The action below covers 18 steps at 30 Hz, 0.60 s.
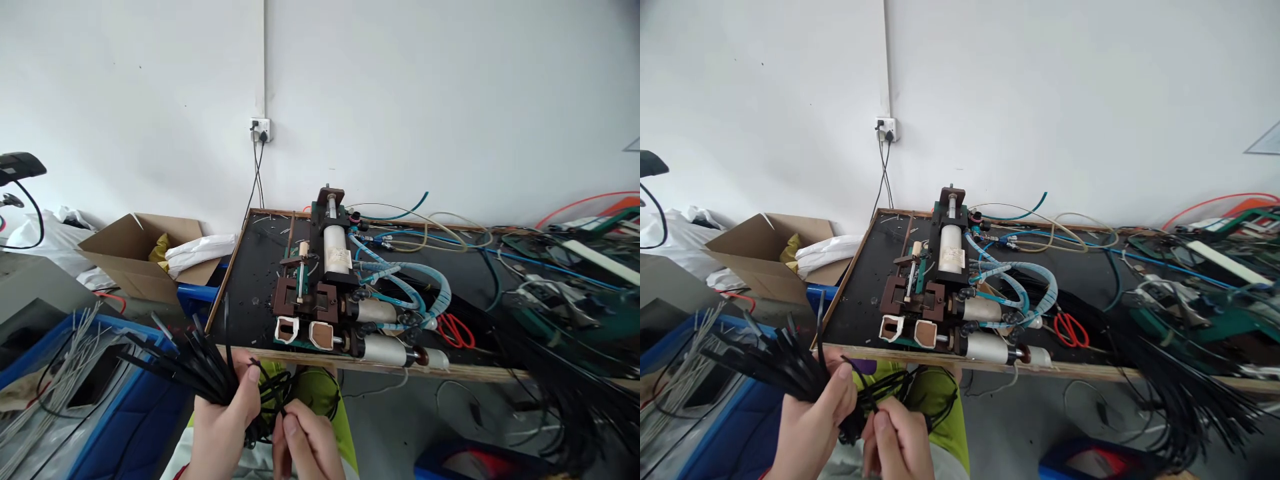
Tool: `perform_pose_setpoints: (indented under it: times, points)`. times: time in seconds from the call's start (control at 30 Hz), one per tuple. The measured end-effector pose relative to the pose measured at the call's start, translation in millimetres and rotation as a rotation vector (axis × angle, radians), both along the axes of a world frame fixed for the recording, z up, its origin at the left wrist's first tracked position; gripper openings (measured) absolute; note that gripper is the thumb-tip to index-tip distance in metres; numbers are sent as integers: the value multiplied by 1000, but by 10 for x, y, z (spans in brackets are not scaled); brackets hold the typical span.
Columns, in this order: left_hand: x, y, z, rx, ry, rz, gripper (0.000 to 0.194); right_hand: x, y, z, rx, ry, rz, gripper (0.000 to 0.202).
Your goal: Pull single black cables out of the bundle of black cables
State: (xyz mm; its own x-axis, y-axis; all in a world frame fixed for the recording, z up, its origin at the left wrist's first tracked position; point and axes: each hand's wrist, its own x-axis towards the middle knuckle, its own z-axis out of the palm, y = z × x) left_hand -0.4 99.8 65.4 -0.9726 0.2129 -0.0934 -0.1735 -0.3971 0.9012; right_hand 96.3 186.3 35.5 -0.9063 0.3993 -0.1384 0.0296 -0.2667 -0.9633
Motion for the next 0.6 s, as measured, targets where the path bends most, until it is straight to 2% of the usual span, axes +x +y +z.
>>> perform_pose_setpoints:
  times: [0.1, 0.23, 0.37, 0.6]
  points:
    - [31, 28, 67, 116, -20, -2, 30, -123, 56, 1, -474, 185, -12, 48]
    - [53, 57, 160, 210, -45, 13, 24, -307, 124, 34, -796, 393, -83, 31]
    - [49, 69, 179, 212, -64, 14, 23, -395, 110, 22, -970, 445, -57, 21]
    - [37, 69, 169, 210, -72, -6, 26, -438, 70, 12, -1074, 474, 7, 22]
